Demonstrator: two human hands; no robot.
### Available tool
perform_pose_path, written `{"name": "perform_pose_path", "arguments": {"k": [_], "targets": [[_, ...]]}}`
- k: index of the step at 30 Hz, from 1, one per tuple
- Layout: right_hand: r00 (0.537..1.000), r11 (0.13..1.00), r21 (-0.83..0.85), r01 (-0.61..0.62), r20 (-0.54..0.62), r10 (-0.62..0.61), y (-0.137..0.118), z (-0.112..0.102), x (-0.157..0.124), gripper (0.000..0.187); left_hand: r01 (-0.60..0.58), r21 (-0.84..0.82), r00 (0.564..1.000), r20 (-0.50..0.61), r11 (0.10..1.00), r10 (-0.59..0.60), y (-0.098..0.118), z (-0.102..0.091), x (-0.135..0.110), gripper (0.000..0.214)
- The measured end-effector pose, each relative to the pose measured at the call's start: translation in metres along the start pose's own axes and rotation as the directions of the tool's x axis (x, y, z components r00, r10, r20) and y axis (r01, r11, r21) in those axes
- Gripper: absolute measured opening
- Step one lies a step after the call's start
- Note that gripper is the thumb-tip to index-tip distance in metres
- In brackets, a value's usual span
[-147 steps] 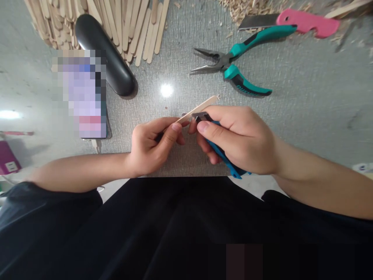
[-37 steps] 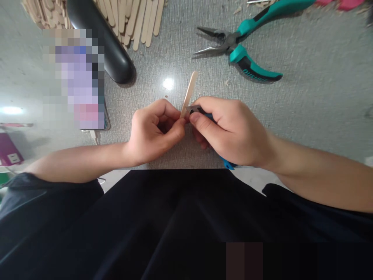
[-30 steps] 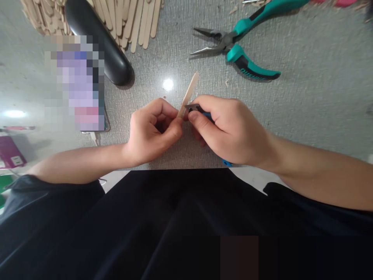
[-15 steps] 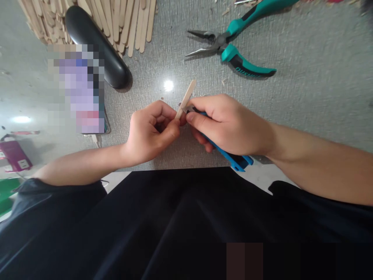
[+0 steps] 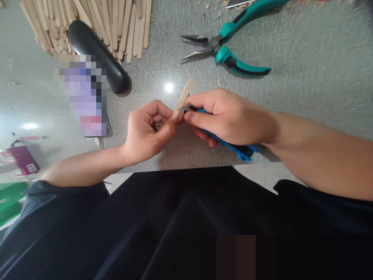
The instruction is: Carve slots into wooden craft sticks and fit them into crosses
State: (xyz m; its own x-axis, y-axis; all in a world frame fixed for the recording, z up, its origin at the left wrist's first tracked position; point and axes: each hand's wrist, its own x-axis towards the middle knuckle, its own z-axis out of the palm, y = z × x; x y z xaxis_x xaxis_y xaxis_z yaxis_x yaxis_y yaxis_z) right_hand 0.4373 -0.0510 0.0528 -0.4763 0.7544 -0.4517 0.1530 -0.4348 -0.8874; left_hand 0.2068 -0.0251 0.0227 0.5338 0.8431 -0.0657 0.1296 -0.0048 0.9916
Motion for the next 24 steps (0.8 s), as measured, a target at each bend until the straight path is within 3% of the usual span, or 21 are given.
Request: {"name": "perform_pose_path", "arguments": {"k": [7,10,12,14,16,18,20,22,24], "targets": [[0.995,0.993,-0.114,-0.031,-0.092,0.021,0.002,0.007,-0.001,0.03,0.018,0.028,0.999,-0.032,0.999,-0.017,-0.001,0.003,-0.003,0.029],[0.975,0.936,-0.324,0.139,-0.12,-0.187,0.005,0.002,-0.007,0.026,0.003,0.046,1.0,-0.031,0.999,-0.002,-0.003,0.004,-0.007,0.027],[0.921,0.845,-0.436,0.309,-0.085,-0.381,0.005,-0.004,-0.014,0.011,0.0,0.09,1.0,-0.03,0.996,0.003,-0.002,0.003,-0.008,0.023],[0.874,0.78,-0.486,0.394,-0.064,-0.481,0.003,-0.008,-0.022,0.016,-0.019,0.185,1.0,-0.006,0.983,0.021,0.002,0.0,-0.007,0.017],[0.848,0.736,-0.567,0.369,-0.119,-0.517,-0.001,-0.01,-0.029,0.019,-0.055,0.329,0.997,0.061,0.943,0.037,0.009,-0.005,-0.004,0.012],[0.812,0.665,-0.687,0.292,-0.189,-0.552,-0.003,-0.01,-0.034,0.02,-0.061,0.481,0.981,0.19,0.875,-0.036,0.017,-0.011,0.001,0.012],[0.793,0.578,-0.793,0.192,-0.222,-0.568,-0.004,-0.009,-0.034,0.028,-0.014,0.563,0.969,0.212,0.827,-0.128,0.024,-0.014,0.007,0.012],[0.808,0.513,-0.854,0.093,-0.237,-0.54,-0.002,-0.008,-0.031,0.035,0.04,0.591,0.963,0.191,0.805,-0.188,0.028,-0.016,0.011,0.015],[0.857,0.475,-0.879,0.043,-0.212,-0.47,0.0,-0.009,-0.025,0.037,0.079,0.604,0.961,0.165,0.793,-0.221,0.029,-0.015,0.014,0.022]]}}
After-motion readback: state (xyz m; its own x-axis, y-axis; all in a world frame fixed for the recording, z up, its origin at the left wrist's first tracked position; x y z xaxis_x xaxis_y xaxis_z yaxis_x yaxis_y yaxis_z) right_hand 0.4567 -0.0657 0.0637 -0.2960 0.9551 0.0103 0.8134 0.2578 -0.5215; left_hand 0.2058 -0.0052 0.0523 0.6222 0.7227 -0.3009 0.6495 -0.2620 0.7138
